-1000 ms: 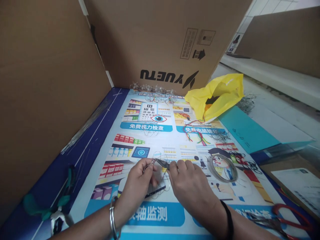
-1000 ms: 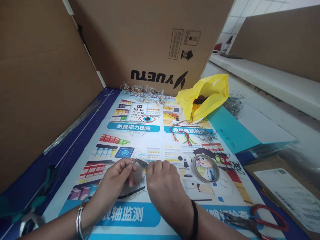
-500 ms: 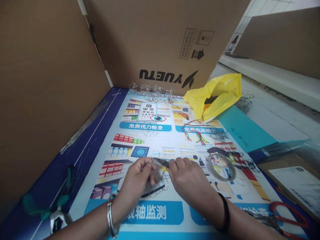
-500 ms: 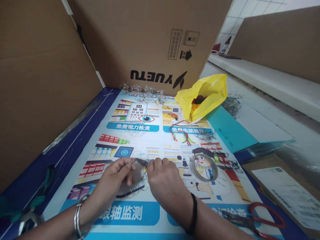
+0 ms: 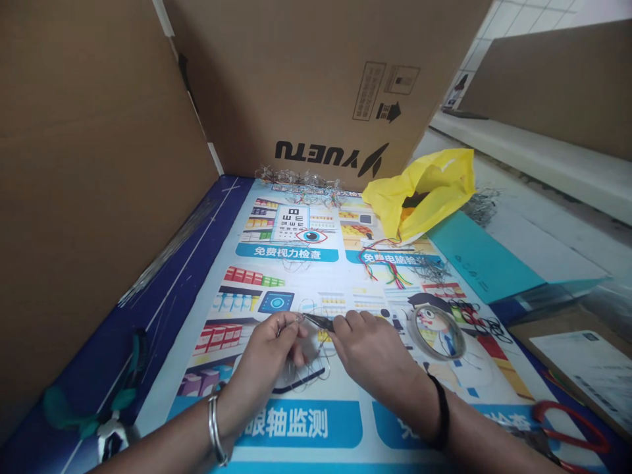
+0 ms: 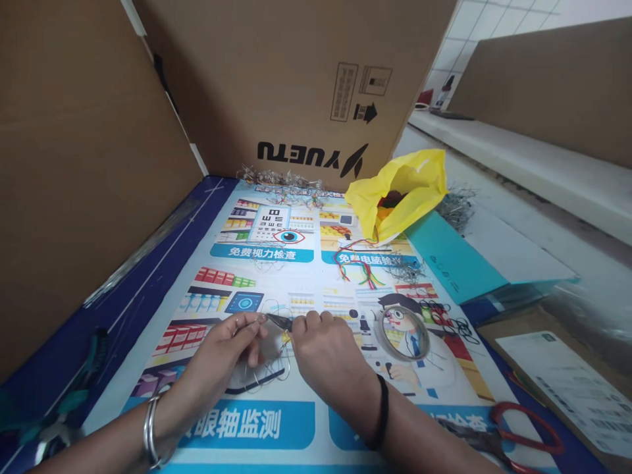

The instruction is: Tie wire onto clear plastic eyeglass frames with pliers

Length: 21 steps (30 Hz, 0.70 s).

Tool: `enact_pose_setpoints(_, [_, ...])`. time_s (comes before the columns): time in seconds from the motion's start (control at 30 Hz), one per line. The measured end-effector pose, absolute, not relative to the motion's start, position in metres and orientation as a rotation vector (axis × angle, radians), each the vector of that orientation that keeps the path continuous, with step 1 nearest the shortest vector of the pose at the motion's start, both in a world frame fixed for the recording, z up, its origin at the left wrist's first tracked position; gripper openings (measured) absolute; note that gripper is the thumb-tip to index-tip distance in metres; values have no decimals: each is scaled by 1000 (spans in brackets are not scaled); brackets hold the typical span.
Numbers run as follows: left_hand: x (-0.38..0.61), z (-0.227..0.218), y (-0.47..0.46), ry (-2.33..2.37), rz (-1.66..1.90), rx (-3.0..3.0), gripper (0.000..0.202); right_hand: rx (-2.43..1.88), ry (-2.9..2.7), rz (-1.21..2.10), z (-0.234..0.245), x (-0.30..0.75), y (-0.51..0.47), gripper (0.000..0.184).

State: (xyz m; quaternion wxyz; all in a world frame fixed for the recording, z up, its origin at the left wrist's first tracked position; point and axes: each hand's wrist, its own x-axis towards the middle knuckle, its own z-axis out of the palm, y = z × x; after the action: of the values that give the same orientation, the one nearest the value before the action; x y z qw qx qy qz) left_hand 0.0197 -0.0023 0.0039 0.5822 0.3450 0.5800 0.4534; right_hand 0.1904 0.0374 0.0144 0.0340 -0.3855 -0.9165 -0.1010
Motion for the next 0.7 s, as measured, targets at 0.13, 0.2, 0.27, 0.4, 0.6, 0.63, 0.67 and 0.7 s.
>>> enact_pose_setpoints(0.13, [19,2,-2,1334,1057,783,15,-1202,-2814,-281,15,190,37,10])
enact_pose_setpoints(0.2, [19,1,-3,1314,1068,772,14,-1201,-2819,-275,15,191,37,11])
enact_pose_setpoints(0.27, [19,1,-2,1309,1063,763,15,-1196,-2824,-277,16,191,37,12])
enact_pose_setpoints(0.4, [19,3,-1,1322,1059,737,13,-1189,-2828,-305,15,191,37,13])
enact_pose_setpoints(0.6, [19,6,-1,1300,1066,744,13,-1205,-2830,-296,16,191,38,15])
enact_pose_setpoints(0.63, [19,5,-1,1293,1067,744,13,-1206,-2831,-289,16,191,38,15])
enact_pose_setpoints(0.67, [18,5,-1,1285,1068,743,13,-1208,-2833,-283,16,191,38,14])
enact_pose_setpoints(0.7, [18,4,0,1280,1067,741,14,-1211,-2836,-277,16,191,38,14])
